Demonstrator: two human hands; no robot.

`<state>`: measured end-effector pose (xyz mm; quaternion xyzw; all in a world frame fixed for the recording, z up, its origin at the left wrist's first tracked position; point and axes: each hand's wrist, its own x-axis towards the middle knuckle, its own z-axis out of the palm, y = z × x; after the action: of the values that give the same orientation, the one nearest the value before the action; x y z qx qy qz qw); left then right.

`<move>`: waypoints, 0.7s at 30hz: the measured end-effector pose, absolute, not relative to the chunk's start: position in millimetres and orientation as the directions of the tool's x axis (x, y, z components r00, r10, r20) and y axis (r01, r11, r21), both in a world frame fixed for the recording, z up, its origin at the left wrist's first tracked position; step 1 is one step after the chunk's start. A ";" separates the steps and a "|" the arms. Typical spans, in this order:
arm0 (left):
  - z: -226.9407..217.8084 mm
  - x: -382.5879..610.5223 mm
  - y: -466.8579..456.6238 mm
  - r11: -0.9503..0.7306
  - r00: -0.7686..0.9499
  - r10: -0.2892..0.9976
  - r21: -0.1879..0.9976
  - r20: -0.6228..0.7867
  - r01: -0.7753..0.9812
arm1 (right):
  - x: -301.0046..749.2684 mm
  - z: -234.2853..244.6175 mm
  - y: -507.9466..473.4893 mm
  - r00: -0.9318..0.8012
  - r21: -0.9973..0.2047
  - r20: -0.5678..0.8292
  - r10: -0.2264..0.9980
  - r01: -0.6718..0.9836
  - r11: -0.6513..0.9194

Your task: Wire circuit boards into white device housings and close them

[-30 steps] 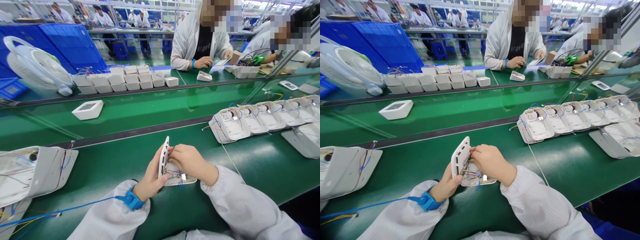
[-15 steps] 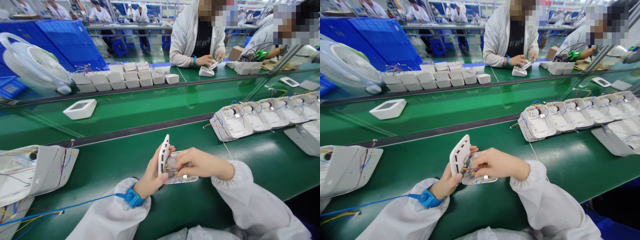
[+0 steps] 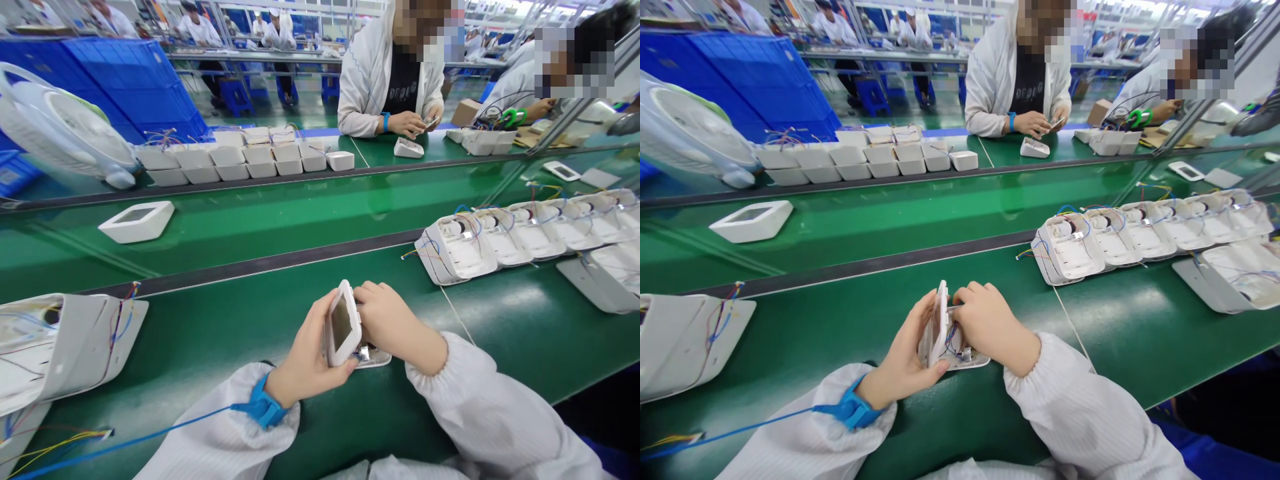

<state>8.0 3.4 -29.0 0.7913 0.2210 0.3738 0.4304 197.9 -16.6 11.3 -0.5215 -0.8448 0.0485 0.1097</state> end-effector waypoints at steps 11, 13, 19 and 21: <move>-5.9 -3.3 23.7 -0.782 0.884 0.443 0.548 0.152 0.297 | 242.6 18.4 7.8 -0.393 -0.927 -0.048 0.918 0.360 0.106; -6.3 -3.9 25.3 -0.794 0.892 0.432 0.528 0.137 0.303 | 237.3 14.3 9.5 -0.216 -0.976 -0.119 0.969 0.203 -0.075; -11.6 4.4 10.2 -0.732 0.810 0.564 0.552 0.161 0.400 | 190.9 -4.6 0.3 0.003 -0.971 -0.063 0.998 0.232 -0.062; -17.5 7.6 5.1 -0.735 0.780 0.593 0.528 0.198 0.424 | 187.7 -4.4 -2.4 0.108 -0.952 0.017 0.994 0.307 -0.017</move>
<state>7.6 5.1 -17.5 0.9140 0.2783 0.1798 0.2343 187.7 -2.4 -4.4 -0.5983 -0.5435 0.3882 0.4427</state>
